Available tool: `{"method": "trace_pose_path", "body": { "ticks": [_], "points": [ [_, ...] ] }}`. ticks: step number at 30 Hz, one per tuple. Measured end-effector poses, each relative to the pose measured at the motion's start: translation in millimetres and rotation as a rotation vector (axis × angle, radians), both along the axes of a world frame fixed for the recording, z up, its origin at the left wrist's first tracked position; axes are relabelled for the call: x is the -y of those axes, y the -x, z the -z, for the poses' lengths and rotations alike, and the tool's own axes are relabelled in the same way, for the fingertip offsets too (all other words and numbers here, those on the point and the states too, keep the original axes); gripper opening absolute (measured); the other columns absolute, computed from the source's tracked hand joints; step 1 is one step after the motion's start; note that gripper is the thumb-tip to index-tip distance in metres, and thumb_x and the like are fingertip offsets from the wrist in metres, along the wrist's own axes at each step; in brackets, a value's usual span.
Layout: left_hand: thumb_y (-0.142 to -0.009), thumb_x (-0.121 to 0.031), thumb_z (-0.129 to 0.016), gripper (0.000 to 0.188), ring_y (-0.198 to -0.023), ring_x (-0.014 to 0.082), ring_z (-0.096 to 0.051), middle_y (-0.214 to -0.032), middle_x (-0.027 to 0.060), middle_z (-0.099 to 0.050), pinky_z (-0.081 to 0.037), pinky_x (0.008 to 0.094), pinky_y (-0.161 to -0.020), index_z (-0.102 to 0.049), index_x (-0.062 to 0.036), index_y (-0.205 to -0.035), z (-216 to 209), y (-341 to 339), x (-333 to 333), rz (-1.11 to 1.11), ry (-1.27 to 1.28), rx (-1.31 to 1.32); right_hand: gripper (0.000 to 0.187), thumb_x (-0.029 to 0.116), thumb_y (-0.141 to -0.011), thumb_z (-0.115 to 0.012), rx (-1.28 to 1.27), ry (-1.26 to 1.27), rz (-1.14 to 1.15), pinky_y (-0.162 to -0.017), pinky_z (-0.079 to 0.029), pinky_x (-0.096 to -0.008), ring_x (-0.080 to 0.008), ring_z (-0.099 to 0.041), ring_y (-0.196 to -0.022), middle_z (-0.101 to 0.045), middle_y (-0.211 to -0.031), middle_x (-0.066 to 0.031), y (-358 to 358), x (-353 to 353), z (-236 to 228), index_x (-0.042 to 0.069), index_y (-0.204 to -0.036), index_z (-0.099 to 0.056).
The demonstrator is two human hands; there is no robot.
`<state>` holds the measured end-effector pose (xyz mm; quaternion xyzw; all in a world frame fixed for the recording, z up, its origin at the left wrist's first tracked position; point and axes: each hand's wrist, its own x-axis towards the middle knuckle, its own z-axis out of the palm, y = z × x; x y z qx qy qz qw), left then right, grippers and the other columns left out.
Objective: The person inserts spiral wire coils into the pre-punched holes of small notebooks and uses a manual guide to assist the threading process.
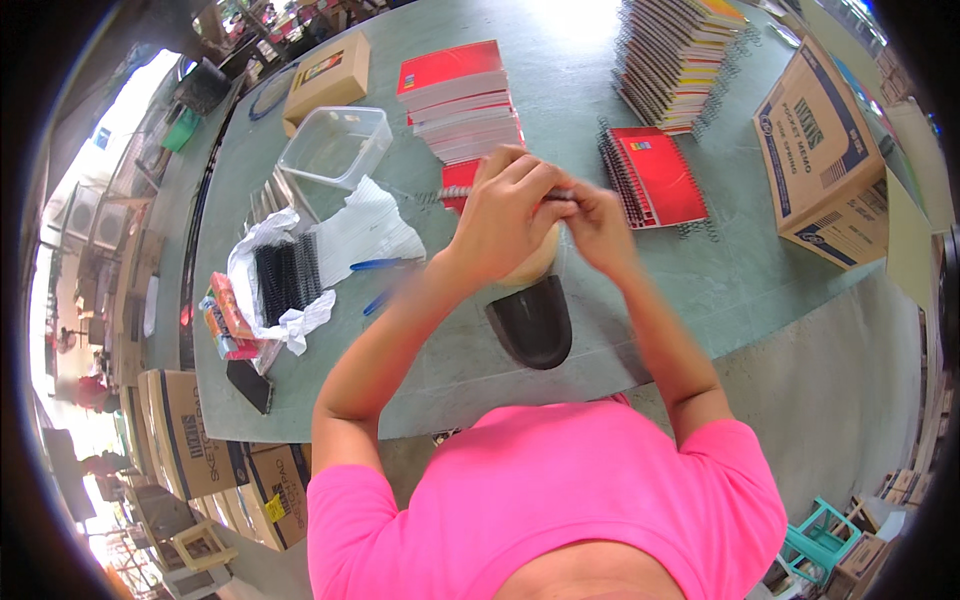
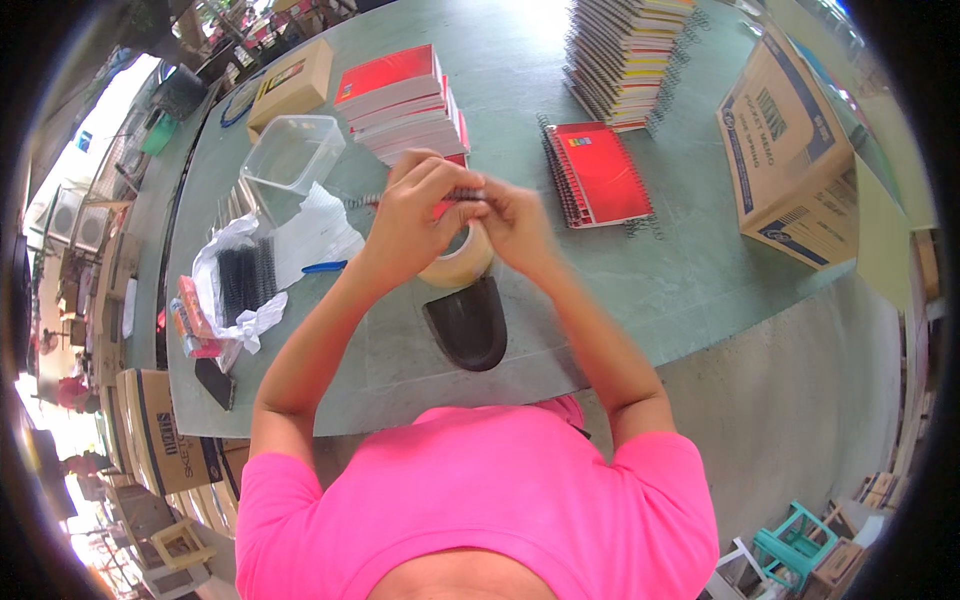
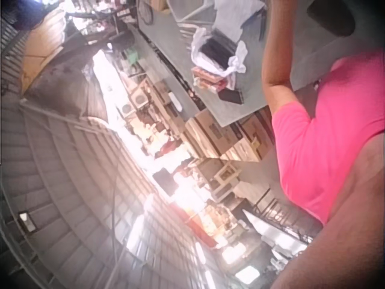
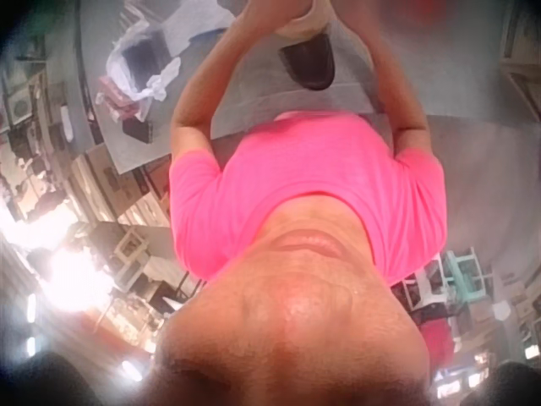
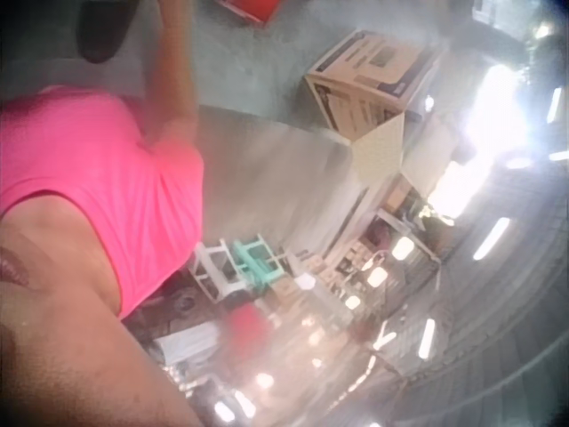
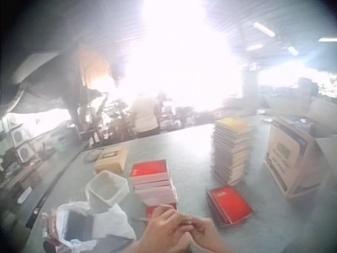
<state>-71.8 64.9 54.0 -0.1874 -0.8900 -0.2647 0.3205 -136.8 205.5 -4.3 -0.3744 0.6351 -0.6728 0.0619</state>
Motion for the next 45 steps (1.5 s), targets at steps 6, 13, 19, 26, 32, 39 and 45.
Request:
{"method": "trace_pose_path", "body": {
  "ticks": [6,13,19,26,32,39,45],
  "points": [
    [-0.071,-0.009,-0.071,0.027,-0.1,0.0295,-0.05,-0.101,0.0067,-0.06,-0.041,0.0388,-0.084,-0.063,-0.0091,-0.097,-21.5,-2.3,-30.2,-0.096,0.019,-0.268,0.043,-0.008,-0.075,-0.054,-0.836,-0.19,0.616,-0.095,-0.042,-0.0364,-0.0267,-0.057,-0.109,-0.063,-0.111,-0.0095,33.4,-76.2,-76.1,0.009,-0.115,-0.061],
    [-0.074,-0.01,-0.069,0.018,-0.094,0.0266,-0.055,-0.102,0.01,-0.059,-0.045,0.0357,-0.079,-0.064,-0.0066,-0.091,29.4,4.0,-21.7,0.007,-0.055,0.092,0.044,-0.001,-0.075,-0.06,-0.776,-0.738,0.369,-0.102,-0.034,-0.0414,-0.0277,-0.046,-0.122,-0.055,-0.125,-0.0084,30.6,-129.0,-6.5,0.01,-0.118,-0.058],
    [-0.076,-0.01,-0.067,0.014,-0.089,0.0259,-0.057,-0.093,0.0102,-0.062,-0.045,0.0347,-0.078,-0.064,-0.005,-0.089,40.6,14.1,-16.8,0.101,-0.117,0.193,0.044,-0.006,-0.075,-0.057,-0.642,-0.759,0.177,-0.105,-0.032,-0.0426,-0.0282,-0.042,-0.125,-0.053,-0.128,-0.0073,62.8,-145.9,-10.8,0.008,-0.116,-0.057],
    [-0.08,-0.007,-0.06,0.01,-0.081,0.0257,-0.059,-0.082,0.012,-0.064,-0.047,0.0349,-0.073,-0.065,-0.0039,-0.088,52.3,29.7,22.2,-0.08,-0.133,0.189,0.044,-0.006,-0.074,-0.058,-0.547,-0.789,0.189,-0.104,-0.033,-0.0405,-0.0292,-0.041,-0.126,-0.051,-0.13,-0.0088,79.5,-140.3,-11.5,0.007,-0.115,-0.057],
    [-0.078,-0.027,-0.066,0.032,-0.086,0.0327,-0.06,-0.089,0.0177,-0.064,-0.047,0.04,-0.078,-0.064,-0.0018,-0.097,111.5,43.2,155.9,-0.522,-0.218,0.596,0.041,0.005,-0.074,-0.067,-0.686,-0.731,0.178,-0.104,-0.034,-0.0392,-0.0306,-0.04,-0.127,-0.05,-0.13,-0.0102,47.2,-101.0,-51.5,0.007,-0.114,-0.058],
    [-0.058,-0.044,-0.079,0.069,-0.108,0.036,-0.047,-0.11,0.0216,-0.054,-0.04,0.0423,-0.092,-0.06,-0.0037,-0.11,135.0,63.5,144.6,-0.613,0.028,0.715,0.032,0.008,-0.076,-0.066,-0.453,-0.558,-0.165,-0.1,-0.038,-0.04,-0.0312,-0.046,-0.121,-0.054,-0.124,-0.0115,20.4,-24.4,-5.4,0.006,-0.108,-0.061],
    [-0.044,-0.042,-0.085,0.084,-0.111,0.0348,-0.046,-0.115,0.0207,-0.053,-0.039,0.0417,-0.094,-0.057,-0.0044,-0.114,116.2,71.3,156.3,-0.472,-0.125,0.95,0.028,0.012,-0.079,-0.065,-0.343,-0.502,-0.272,-0.097,-0.039,-0.0398,-0.0314,-0.047,-0.12,-0.055,-0.124,-0.0119,11.8,7.2,7.5,0.006,-0.106,-0.062]
  ]
}}
